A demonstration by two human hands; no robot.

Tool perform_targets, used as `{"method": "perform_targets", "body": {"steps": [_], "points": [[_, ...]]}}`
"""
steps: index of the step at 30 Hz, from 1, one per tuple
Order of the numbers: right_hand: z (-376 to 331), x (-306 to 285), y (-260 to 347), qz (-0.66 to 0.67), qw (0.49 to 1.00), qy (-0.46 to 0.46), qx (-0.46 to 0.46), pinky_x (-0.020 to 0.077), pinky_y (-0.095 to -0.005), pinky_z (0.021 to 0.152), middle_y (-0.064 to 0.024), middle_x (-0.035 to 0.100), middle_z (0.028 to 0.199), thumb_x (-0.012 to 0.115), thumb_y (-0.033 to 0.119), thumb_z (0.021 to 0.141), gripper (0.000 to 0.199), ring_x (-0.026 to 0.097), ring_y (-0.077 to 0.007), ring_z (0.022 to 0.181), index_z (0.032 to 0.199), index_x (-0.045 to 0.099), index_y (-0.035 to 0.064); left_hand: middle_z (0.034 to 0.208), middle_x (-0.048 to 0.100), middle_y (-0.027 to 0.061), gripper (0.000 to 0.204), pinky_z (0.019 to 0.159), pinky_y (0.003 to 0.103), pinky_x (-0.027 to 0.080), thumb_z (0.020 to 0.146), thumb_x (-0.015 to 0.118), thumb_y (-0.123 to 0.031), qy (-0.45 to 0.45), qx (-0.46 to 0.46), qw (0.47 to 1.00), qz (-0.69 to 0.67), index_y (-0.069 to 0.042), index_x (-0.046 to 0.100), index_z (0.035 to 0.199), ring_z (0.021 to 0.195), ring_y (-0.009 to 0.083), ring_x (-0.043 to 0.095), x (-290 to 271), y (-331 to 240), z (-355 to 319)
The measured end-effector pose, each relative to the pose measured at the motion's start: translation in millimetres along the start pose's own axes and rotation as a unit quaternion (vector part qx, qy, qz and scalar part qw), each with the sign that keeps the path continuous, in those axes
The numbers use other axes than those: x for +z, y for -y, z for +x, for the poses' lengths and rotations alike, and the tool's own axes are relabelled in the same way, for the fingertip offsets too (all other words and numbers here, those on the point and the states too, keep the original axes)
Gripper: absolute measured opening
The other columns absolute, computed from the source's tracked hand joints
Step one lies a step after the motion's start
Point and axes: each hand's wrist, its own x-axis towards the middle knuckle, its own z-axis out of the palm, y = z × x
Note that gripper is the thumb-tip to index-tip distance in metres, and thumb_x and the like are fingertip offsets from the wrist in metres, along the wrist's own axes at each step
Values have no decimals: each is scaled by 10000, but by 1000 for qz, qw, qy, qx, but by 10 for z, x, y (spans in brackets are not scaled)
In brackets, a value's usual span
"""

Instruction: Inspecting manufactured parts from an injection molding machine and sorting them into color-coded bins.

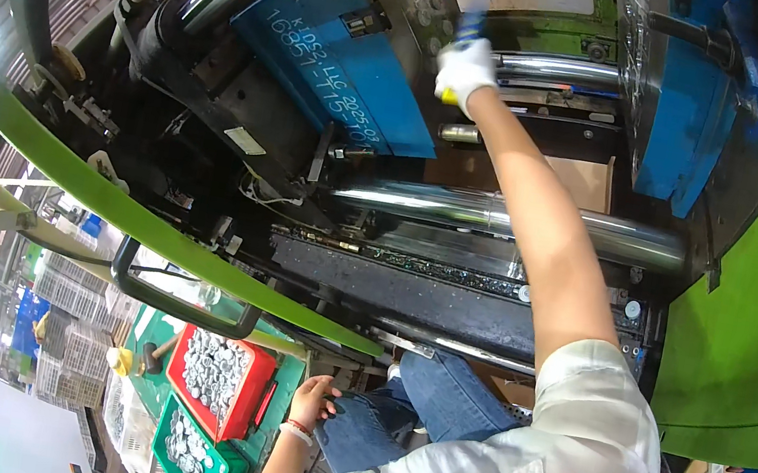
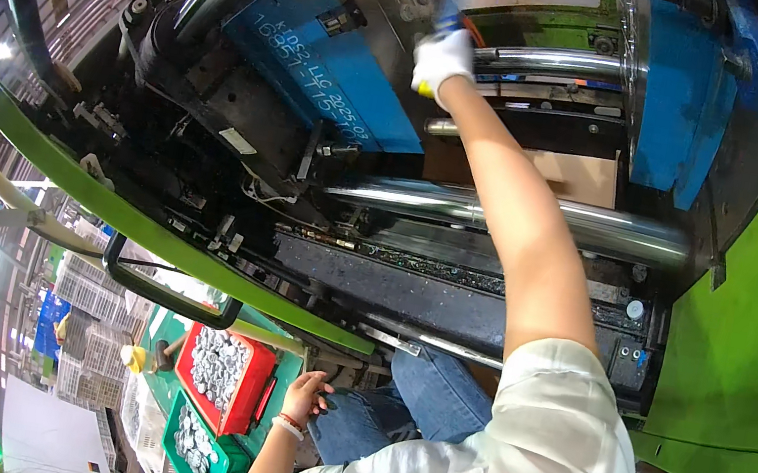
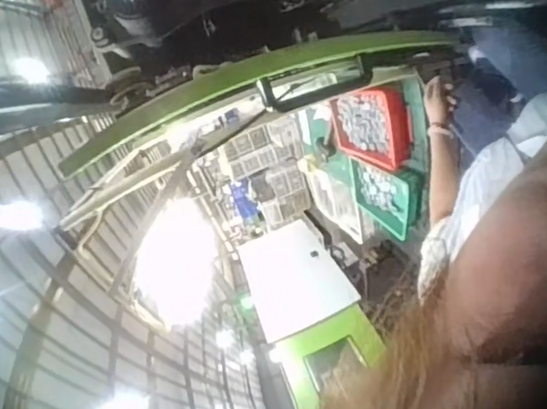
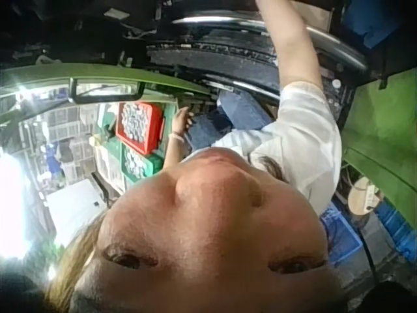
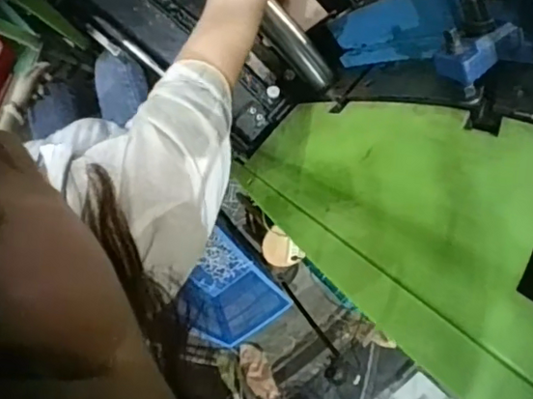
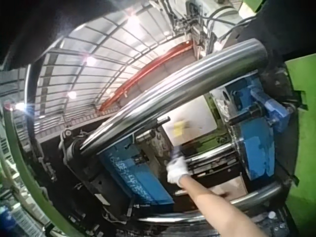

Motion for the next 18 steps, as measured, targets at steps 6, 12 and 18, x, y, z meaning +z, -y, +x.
{"method": "perform_targets", "body": {"steps": [6,12,18], "points": [[305,-486,201,-130,957,251,61,364,-317,370,-63,461,543,483,37,838,183,445,-181,391,664,431,58,831,656,96,289,378,201,399,966,476,-251,16,3,999,46,-36,520,1155,456,114,550,12,-15,56],[296,-122,-11,-26,996,-61,-58,442,-357,375,-59,454,514,499,91,819,102,508,-190,405,747,467,26,840,650,98,284,368,208,392,961,486,-239,-4,2,1000,14,-37,522,1157,435,118,526,-15,28,-1],[75,-316,6,-278,942,187,17,427,-335,385,-42,464,538,527,107,832,121,477,-167,401,735,475,55,836,644,98,274,372,211,391,958,487,-229,7,-2,1000,17,-38,524,1151,444,125,534,15,-16,13]]}}
